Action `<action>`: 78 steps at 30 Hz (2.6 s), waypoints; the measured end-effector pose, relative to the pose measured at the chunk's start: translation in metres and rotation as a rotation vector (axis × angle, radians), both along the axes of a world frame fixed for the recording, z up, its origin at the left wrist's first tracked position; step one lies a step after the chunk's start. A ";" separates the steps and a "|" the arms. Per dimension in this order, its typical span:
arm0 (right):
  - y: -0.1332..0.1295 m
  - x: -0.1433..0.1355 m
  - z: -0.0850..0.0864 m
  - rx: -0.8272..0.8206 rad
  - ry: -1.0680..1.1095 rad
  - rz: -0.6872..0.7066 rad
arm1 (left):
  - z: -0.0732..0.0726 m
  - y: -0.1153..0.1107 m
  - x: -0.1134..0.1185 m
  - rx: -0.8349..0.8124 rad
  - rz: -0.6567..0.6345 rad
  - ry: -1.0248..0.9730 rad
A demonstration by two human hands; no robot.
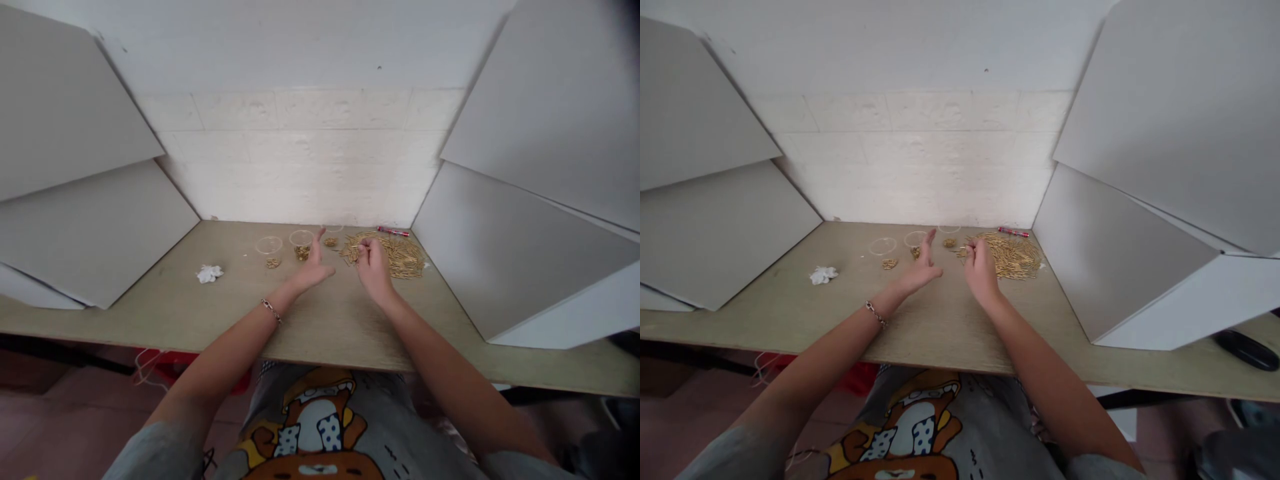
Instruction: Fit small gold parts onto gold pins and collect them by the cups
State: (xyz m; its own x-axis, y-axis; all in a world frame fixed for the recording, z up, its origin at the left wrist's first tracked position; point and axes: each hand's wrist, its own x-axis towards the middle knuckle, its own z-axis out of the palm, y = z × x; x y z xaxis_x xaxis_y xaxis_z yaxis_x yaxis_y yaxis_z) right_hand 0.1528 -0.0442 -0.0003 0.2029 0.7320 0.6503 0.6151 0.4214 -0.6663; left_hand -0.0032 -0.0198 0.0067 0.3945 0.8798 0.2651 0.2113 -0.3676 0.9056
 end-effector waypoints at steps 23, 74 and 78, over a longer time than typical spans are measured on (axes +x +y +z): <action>0.000 -0.001 -0.002 0.092 0.127 -0.021 | 0.010 -0.006 -0.005 -0.565 -0.280 -0.678; -0.002 -0.001 0.001 0.125 0.038 -0.012 | 0.018 -0.005 -0.012 -0.897 -0.694 -0.747; -0.002 -0.002 0.000 0.098 0.061 -0.012 | 0.016 -0.006 -0.013 -0.907 -0.723 -0.674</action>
